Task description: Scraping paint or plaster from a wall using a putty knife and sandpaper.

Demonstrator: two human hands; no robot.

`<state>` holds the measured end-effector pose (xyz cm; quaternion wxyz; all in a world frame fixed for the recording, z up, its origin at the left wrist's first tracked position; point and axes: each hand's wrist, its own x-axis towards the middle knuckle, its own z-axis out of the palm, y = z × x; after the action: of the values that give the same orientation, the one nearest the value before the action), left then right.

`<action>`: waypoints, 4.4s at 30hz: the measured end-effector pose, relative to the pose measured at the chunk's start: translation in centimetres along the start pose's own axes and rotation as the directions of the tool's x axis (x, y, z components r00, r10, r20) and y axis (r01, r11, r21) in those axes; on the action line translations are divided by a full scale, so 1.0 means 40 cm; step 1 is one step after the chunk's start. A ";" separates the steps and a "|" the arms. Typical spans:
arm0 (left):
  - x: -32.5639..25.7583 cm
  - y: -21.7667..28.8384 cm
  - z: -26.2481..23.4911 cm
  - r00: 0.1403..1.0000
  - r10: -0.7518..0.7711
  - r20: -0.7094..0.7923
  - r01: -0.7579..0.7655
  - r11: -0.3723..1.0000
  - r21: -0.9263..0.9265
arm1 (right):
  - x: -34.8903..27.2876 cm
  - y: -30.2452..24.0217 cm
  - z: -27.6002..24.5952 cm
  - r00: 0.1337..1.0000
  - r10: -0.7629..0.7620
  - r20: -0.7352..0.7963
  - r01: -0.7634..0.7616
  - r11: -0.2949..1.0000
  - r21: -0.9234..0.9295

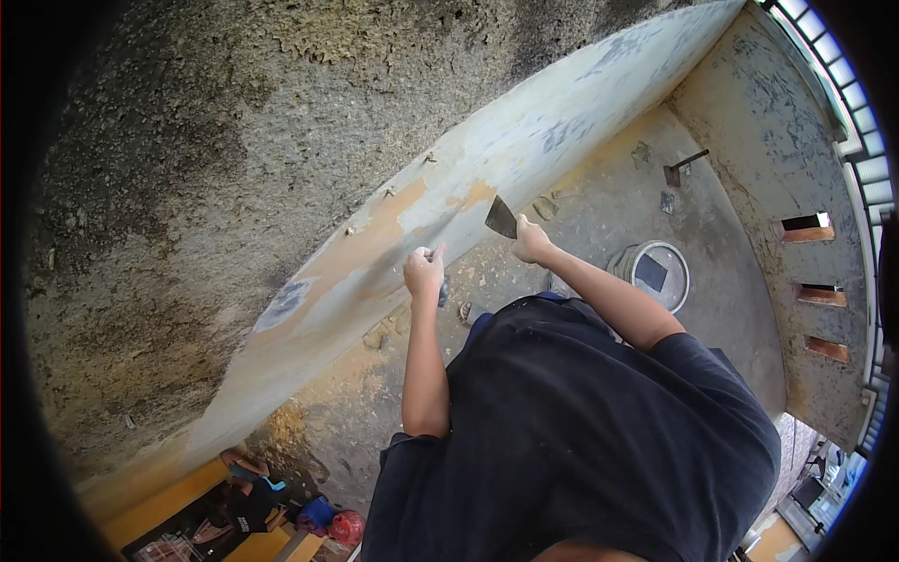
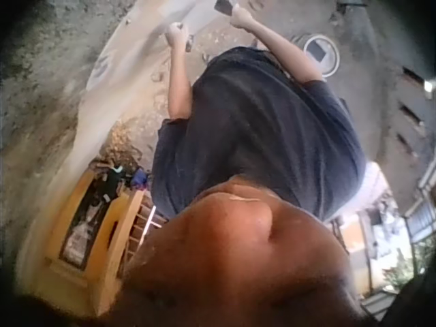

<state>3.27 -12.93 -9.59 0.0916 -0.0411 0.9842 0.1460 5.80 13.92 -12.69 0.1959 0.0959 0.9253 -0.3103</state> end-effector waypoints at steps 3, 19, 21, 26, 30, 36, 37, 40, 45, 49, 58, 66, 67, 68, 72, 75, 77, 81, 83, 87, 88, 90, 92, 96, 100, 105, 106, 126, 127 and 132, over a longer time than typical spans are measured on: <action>-0.010 -0.004 0.083 0.990 -0.085 0.116 0.102 0.983 -0.151 | -0.067 -0.083 -0.145 0.963 0.175 0.203 -0.209 0.965 0.158; -0.023 0.217 0.041 0.897 0.118 0.425 0.353 0.387 -0.852 | -0.101 -0.106 -0.113 0.970 -0.222 -0.102 0.239 0.945 0.221; -0.011 0.234 0.055 0.889 0.180 0.421 0.362 0.285 -0.888 | -0.094 -0.128 -0.143 0.987 -0.137 -0.089 0.151 0.969 0.193; 0.044 0.251 0.080 0.836 0.340 0.432 0.462 -0.009 -0.887 | -0.063 -0.180 -0.179 0.988 -0.053 -0.144 0.068 0.993 0.102; 0.065 0.274 0.078 0.852 0.341 0.398 0.446 -0.072 -0.892 | -0.069 -0.216 -0.214 0.973 0.017 -0.229 -0.002 0.998 0.063; 0.050 0.226 0.107 0.824 0.318 0.469 0.505 -0.037 -0.862 | -0.061 -0.270 -0.257 0.982 -0.002 -0.190 0.004 1.000 0.009; 0.037 0.233 0.096 0.805 0.338 0.488 0.535 -0.056 -0.843 | -0.055 -0.259 -0.254 0.980 0.019 -0.198 -0.016 1.000 0.016; 0.029 0.248 0.084 0.791 0.314 0.525 0.550 0.012 -0.835 | -0.026 -0.259 -0.241 0.977 0.041 -0.207 -0.053 0.997 -0.053; 0.050 0.264 0.105 0.821 0.345 0.455 0.547 -0.244 -0.801 | -0.027 -0.295 -0.256 0.987 -0.025 -0.161 0.012 0.996 -0.085; 0.061 0.296 0.090 0.826 0.350 0.441 0.560 -0.427 -0.710 | -0.007 -0.311 -0.249 0.995 -0.015 -0.101 0.002 0.992 -0.128; 0.049 0.308 0.096 0.885 0.177 0.430 0.465 -0.347 -0.814 | 0.021 -0.255 -0.219 0.993 -0.077 -0.087 0.074 0.997 -0.035; 0.047 0.364 0.062 0.895 0.095 0.437 0.444 -0.294 -0.846 | 0.025 -0.237 -0.221 0.987 -0.105 -0.123 0.094 0.991 -0.092; 0.044 0.384 0.047 0.891 0.091 0.445 0.450 -0.308 -0.839 | 0.025 -0.224 -0.221 0.973 -0.133 -0.187 0.118 0.989 -0.086; 0.059 0.373 0.053 0.894 0.082 0.441 0.443 -0.312 -0.841 | 0.035 -0.234 -0.223 0.973 -0.142 -0.182 0.128 0.988 -0.087; 0.075 0.334 0.089 0.869 0.061 0.491 0.487 -0.282 -0.827 | 0.027 -0.246 -0.202 0.982 -0.118 -0.144 0.104 0.989 -0.107; 0.083 0.325 0.093 0.860 0.068 0.505 0.505 -0.248 -0.827 | 0.023 -0.232 -0.199 0.972 -0.144 -0.184 0.131 0.988 -0.079; 0.084 0.323 0.098 0.861 0.106 0.497 0.507 -0.220 -0.833 | 0.031 -0.222 -0.192 0.970 -0.131 -0.204 0.123 0.991 -0.052; 0.074 0.338 0.088 0.879 0.053 0.474 0.471 -0.247 -0.847 | 0.036 -0.206 -0.199 0.978 -0.120 -0.173 0.117 0.993 -0.031; 0.072 0.337 0.082 0.889 0.098 0.446 0.456 -0.249 -0.854 | 0.030 -0.205 -0.205 0.976 -0.129 -0.175 0.128 0.992 -0.021; 0.060 0.330 0.060 0.894 0.054 0.445 0.446 -0.211 -0.870 | 0.052 -0.212 -0.213 0.990 -0.116 -0.079 0.115 0.993 -0.018; 0.054 0.342 0.040 0.904 0.073 0.421 0.427 -0.197 -0.882 | 0.026 -0.216 -0.225 0.981 -0.138 -0.134 0.141 0.990 0.015; 0.068 0.317 0.045 0.905 0.089 0.415 0.425 -0.180 -0.887 | 0.011 -0.238 -0.237 0.967 -0.178 -0.185 0.189 0.981 0.044; 0.071 0.307 0.054 0.903 0.107 0.416 0.429 -0.161 -0.889 | 0.038 -0.242 -0.239 0.985 -0.144 -0.099 0.152 0.985 0.076; 0.055 0.332 0.025 0.906 0.088 0.415 0.424 -0.205 -0.882 | 0.010 -0.237 -0.244 0.966 -0.198 -0.163 0.208 0.977 0.044; 0.077 0.299 0.049 0.894 0.019 0.448 0.445 -0.157 -0.882 | 0.015 -0.264 -0.231 0.980 -0.145 -0.134 0.155 0.985 0.071; 0.072 0.313 0.032 0.909 0.061 0.413 0.417 -0.188 -0.889 | -0.011 -0.262 -0.237 0.974 -0.128 -0.186 0.139 0.989 0.047; 0.075 0.301 0.040 0.905 0.072 0.419 0.425 -0.155 -0.892 | 0.002 -0.259 -0.228 0.974 -0.132 -0.182 0.143 0.989 0.048; 0.061 0.320 0.042 0.945 0.042 0.325 0.328 -0.143 -0.934 | -0.016 -0.258 -0.256 0.965 -0.163 -0.204 0.176 0.983 0.044; 0.063 0.313 0.047 0.953 0.091 0.288 0.297 -0.117 -0.948 | -0.017 -0.259 -0.258 0.964 -0.166 -0.206 0.178 0.983 0.042; 0.059 0.322 0.050 0.951 0.038 0.308 0.310 -0.087 -0.947 | 0.008 -0.256 -0.244 0.977 -0.156 -0.144 0.159 0.987 0.012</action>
<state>-0.09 -0.19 -8.31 0.1631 -0.1772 0.5329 0.8112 -0.52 11.85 -0.20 0.1028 0.0467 0.9379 -0.3280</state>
